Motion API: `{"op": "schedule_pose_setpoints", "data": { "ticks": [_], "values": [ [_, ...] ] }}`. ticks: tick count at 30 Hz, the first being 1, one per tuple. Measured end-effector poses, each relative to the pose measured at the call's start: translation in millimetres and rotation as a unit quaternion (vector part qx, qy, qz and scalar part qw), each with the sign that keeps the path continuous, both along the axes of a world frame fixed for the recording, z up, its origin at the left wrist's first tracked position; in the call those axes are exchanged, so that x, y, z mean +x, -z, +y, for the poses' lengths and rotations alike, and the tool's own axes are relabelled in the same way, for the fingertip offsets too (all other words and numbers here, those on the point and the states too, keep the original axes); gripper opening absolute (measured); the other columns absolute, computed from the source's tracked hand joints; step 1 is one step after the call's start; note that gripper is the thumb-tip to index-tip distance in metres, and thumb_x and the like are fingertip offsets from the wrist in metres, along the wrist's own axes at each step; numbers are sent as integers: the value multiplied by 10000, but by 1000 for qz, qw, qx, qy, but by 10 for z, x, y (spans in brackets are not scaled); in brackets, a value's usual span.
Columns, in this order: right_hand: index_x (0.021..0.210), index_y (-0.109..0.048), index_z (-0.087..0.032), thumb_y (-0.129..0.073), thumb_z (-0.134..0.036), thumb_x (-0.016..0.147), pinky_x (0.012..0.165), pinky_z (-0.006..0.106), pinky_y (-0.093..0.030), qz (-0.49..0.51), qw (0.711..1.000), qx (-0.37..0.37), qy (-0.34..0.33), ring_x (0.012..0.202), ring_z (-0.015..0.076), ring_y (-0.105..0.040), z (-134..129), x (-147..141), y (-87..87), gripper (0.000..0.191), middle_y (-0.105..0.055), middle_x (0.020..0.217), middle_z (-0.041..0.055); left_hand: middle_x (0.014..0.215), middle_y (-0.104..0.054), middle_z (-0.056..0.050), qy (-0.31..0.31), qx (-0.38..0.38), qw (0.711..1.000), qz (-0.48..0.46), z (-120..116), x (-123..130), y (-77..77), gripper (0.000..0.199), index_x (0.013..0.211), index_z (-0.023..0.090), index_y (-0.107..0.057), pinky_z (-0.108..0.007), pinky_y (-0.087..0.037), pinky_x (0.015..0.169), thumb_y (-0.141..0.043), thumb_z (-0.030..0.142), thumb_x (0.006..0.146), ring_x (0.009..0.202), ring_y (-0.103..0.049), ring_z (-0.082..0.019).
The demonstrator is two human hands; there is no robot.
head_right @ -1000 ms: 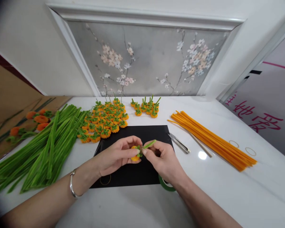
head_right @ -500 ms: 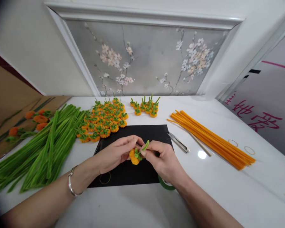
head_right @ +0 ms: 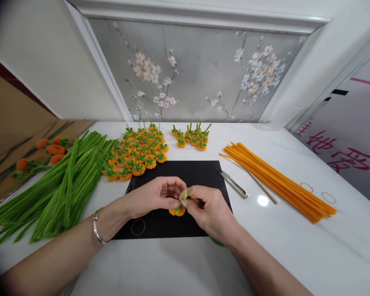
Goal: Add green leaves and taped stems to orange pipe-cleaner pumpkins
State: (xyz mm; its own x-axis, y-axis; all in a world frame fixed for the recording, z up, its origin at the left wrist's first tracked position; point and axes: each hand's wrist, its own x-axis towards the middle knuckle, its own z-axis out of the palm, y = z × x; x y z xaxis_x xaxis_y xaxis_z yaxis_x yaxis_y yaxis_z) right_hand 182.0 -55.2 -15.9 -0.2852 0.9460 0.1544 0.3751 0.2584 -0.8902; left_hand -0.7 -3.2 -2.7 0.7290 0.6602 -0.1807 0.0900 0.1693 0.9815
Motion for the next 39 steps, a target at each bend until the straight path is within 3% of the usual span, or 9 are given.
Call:
{"op": "schedule_pose_setpoints", "data": {
  "ticks": [5, 9, 14, 20, 30, 33, 36, 39],
  "values": [
    [777, -538, -194, -523, -190, 814, 474, 199, -311, -45, 998, -6, 33, 502, 88, -375, 3, -5, 24, 40, -400, 573, -67, 887, -659, -54, -15, 95, 994, 52, -39, 64, -7, 307, 1006, 132, -607, -261, -468, 710, -604, 83, 703, 795, -607, -142],
    [807, -510, -207, -533, -216, 809, 453, 198, -297, -87, 993, 10, 75, 467, 89, -368, 2, -23, 28, 24, -355, 540, -86, 918, -671, -31, -44, 195, 974, 109, -101, 98, -70, 409, 1075, 178, -612, -221, -452, 653, -523, 42, 700, 792, -600, -134],
    [794, -558, -200, -539, -255, 820, 449, 211, -287, -130, 985, 35, 103, 446, 91, -366, 0, -28, 26, 63, -376, 522, -79, 832, -700, -2, -62, 225, 961, 151, -129, 111, -32, 320, 1033, 200, -637, -226, -456, 661, -491, 109, 762, 755, -622, -137],
    [747, -608, -195, -474, -271, 874, 483, 224, -317, -113, 992, 3, 54, 509, 110, -413, -7, 5, -17, 200, -519, 590, -33, 753, -715, -10, -129, 207, 957, 156, -108, 105, 31, 266, 1009, 172, -636, -253, -492, 685, -562, 182, 755, 666, -639, -138],
    [747, -624, -198, -481, -303, 884, 454, 236, -281, -135, 990, 22, 44, 463, 105, -360, -15, 2, -20, 224, -490, 551, -30, 779, -721, -33, -142, 198, 956, 167, -147, 123, 14, 251, 975, 176, -637, -282, -483, 704, -601, 181, 727, 719, -648, -170],
    [746, -634, -185, -479, -286, 890, 455, 233, -291, -118, 991, 42, 39, 471, 103, -382, -12, 29, -41, 235, -536, 584, -17, 877, -722, -65, -95, 136, 977, 136, -105, 89, -47, 291, 1045, 157, -624, -277, -470, 726, -596, 215, 761, 767, -641, -165],
    [793, -657, -184, -493, -293, 892, 464, 221, -317, -84, 996, 36, 4, 495, 105, -433, -14, 54, -85, 221, -598, 636, -8, 929, -712, -91, -39, 33, 994, 100, -23, 15, -139, 297, 1101, 144, -586, -260, -453, 700, -460, 301, 883, 801, -626, -148],
    [816, -665, -192, -480, -275, 903, 511, 212, -367, -64, 996, 43, -43, 549, 116, -516, -23, 54, -122, 220, -640, 687, 0, 896, -700, -78, 11, 10, 997, 75, 39, -49, -185, 258, 1069, 143, -592, -254, -447, 709, -516, 286, 868, 785, -620, -137]
  ]
}}
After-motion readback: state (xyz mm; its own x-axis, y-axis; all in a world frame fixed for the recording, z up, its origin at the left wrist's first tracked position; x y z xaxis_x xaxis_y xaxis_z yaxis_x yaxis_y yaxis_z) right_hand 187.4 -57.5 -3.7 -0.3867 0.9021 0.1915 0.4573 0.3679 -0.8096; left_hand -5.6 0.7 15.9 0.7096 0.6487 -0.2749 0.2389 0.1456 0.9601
